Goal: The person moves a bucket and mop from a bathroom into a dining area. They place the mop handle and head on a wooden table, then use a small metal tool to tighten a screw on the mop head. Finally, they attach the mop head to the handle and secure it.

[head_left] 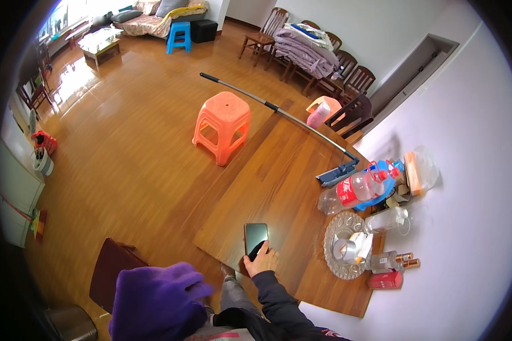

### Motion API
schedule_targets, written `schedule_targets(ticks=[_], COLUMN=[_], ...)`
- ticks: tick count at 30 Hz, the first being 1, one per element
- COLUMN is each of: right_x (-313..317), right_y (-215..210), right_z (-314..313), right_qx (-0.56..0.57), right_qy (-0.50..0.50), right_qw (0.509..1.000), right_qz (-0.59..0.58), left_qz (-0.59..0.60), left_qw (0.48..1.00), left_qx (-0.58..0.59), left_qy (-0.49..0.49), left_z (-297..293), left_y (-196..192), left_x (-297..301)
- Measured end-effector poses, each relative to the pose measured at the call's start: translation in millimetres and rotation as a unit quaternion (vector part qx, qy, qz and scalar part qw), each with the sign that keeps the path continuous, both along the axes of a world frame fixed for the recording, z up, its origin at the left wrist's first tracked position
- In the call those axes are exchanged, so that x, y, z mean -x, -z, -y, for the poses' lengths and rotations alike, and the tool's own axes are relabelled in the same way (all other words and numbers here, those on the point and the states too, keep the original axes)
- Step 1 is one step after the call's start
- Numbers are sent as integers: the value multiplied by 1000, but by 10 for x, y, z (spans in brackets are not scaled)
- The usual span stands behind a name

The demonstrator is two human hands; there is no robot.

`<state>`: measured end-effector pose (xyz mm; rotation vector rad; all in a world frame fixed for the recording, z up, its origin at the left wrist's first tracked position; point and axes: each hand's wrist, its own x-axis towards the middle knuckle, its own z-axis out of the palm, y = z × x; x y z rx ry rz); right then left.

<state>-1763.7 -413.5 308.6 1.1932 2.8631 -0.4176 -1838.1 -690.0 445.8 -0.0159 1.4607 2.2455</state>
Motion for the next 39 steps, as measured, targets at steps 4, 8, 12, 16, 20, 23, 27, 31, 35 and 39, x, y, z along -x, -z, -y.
schedule_targets(ticks=[4,8,12,16,20,23,27,31,35,39], right_x=[177,206,228,275,563,1330,2499,3031,3298,3473], right_y=[-140,-120,-103,-254,-273,-321,-117,237,675,799], right_z=[-164,-284,-302,-457,-998,-1801,-3285,-4564,-5554,-5659], right_qx=[21,40,50,91,200,130,378,365,391,461], right_qy=[-46,-78,-104,-86,-37,43,108,328,296,284], right_qw=[998,996,993,992,971,937,747,700,712,648], right_qz=[43,36,24,28,-122,-321,-536,-518,-503,-536], left_qz=[6,-3,-10,-14,-10,-8,-15,-9,0,20], left_qw=[1000,998,996,995,993,990,980,963,945,925], left_qx=[22,52,80,90,105,116,163,225,257,291], left_qy=[-16,-25,-40,-32,-52,-77,-117,-147,-203,-245], left_z=[-278,-507,-567,-732,-774,-774,-823,-750,-662,-745], left_y=[-13,-100,-243,-213,-243,-247,-345,-505,-680,-776], left_x=[268,481,553,652,573,512,411,361,203,100])
